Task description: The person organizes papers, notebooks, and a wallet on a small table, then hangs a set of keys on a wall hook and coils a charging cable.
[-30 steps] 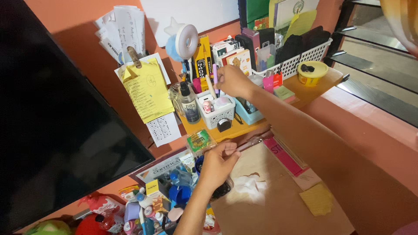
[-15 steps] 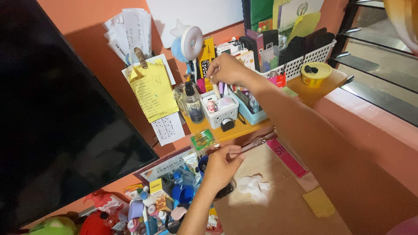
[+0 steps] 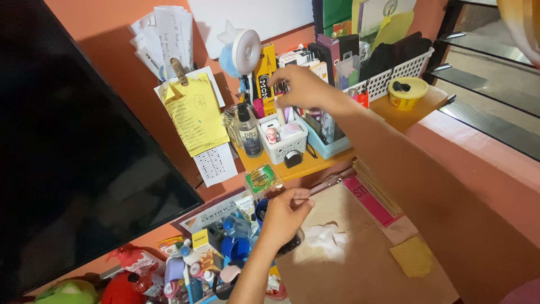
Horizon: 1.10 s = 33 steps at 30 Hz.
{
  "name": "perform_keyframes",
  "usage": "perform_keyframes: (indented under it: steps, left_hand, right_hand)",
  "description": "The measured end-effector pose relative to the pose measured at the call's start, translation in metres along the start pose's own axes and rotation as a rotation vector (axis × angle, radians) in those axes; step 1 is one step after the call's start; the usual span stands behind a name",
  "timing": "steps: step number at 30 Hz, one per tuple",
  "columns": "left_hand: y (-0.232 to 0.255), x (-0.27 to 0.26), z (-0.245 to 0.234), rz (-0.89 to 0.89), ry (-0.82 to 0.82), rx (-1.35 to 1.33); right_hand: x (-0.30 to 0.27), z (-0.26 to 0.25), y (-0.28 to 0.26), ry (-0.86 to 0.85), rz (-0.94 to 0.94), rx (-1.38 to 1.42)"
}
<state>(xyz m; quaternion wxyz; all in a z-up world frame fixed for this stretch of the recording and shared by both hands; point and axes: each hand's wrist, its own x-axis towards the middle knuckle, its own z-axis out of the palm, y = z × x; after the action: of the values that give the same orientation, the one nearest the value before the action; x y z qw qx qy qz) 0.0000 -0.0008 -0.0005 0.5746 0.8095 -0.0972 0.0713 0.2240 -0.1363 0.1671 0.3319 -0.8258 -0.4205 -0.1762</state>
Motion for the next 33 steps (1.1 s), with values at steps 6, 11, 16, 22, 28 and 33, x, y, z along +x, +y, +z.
perform_keyframes:
  steps: [6,11,16,22,28,33]
  left_hand:
    - [-0.004,0.001,0.005,0.007,-0.009,0.047]
    - [-0.021,-0.002,0.008,0.001,-0.037,0.022]
    - [-0.055,-0.009,0.011,-0.005,-0.043,-0.087]
    - [-0.079,-0.017,0.023,-0.060,-0.111,-0.144]
    - [-0.090,-0.039,0.037,-0.078,-0.191,-0.128]
    - [-0.110,-0.063,0.047,-0.119,-0.245,-0.080]
  right_hand:
    - [-0.027,-0.007,-0.011,0.135,0.046,-0.048]
    - [-0.083,-0.032,-0.041,0.235,-0.149,0.010]
    - [-0.145,-0.053,-0.061,0.292,-0.175,-0.073]
    - [-0.211,-0.045,-0.066,0.277,0.249,0.051]
    - [-0.265,-0.020,-0.063,0.288,0.128,-0.101]
    - [-0.303,0.012,-0.064,0.227,0.220,-0.019]
